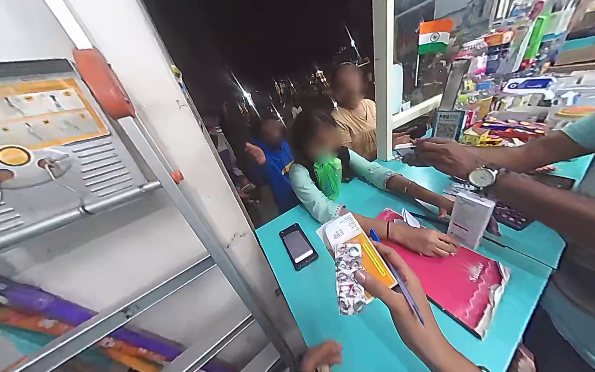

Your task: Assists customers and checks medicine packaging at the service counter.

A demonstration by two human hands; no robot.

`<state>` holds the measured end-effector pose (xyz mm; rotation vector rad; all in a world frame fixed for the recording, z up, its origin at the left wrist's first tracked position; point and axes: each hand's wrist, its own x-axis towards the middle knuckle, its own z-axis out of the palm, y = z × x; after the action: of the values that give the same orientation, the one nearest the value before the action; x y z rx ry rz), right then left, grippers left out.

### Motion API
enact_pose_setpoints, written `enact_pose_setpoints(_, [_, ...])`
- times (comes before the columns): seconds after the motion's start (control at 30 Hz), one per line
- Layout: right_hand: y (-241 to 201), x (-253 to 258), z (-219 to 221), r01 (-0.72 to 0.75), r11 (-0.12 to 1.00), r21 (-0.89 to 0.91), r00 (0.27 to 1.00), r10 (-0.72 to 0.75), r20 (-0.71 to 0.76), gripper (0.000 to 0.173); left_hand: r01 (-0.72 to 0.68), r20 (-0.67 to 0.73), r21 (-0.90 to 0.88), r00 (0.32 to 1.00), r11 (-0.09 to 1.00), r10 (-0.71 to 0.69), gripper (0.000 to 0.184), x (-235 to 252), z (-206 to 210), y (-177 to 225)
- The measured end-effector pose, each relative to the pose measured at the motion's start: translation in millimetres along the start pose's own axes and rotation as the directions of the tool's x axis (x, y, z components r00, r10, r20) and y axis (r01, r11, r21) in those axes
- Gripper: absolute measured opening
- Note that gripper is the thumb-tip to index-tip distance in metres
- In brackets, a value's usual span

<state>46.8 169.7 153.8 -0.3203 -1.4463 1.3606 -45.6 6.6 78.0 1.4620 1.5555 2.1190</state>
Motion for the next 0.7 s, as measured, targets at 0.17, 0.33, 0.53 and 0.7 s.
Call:
enact_pose_setpoints(0.17, [-11, -28, 1, 0.002, 1.000, -0.005, 1.000, -0.002, 0.003, 0.050, 0.150, 0.018, -0.093, 0.989, 0.984, -0.149, 0.030, 34, 19, 42])
enact_pose_setpoints(0.33, [-9, -49, -5, -0.146, 0.982, 0.120, 0.989, 0.148, -0.007, 0.045, 0.225, -0.049, -0.320, 0.966, 0.920, -0.253, 0.022, 30, 16, 51])
enact_pose_setpoints(0.53, [-11, -64, -16, -0.193, 0.972, 0.137, 0.981, 0.196, -0.010, 0.041, 0.431, -0.066, -0.187, 0.891, 0.883, -0.449, 0.015, 13, -7, 18])
enact_pose_setpoints(0.7, [-8, -61, -26, -0.306, 0.918, 0.253, 0.939, 0.335, -0.081, 0.053, 0.407, 0.075, 0.464, 0.867, 0.787, -0.493, 0.025, -9, -2, -31])
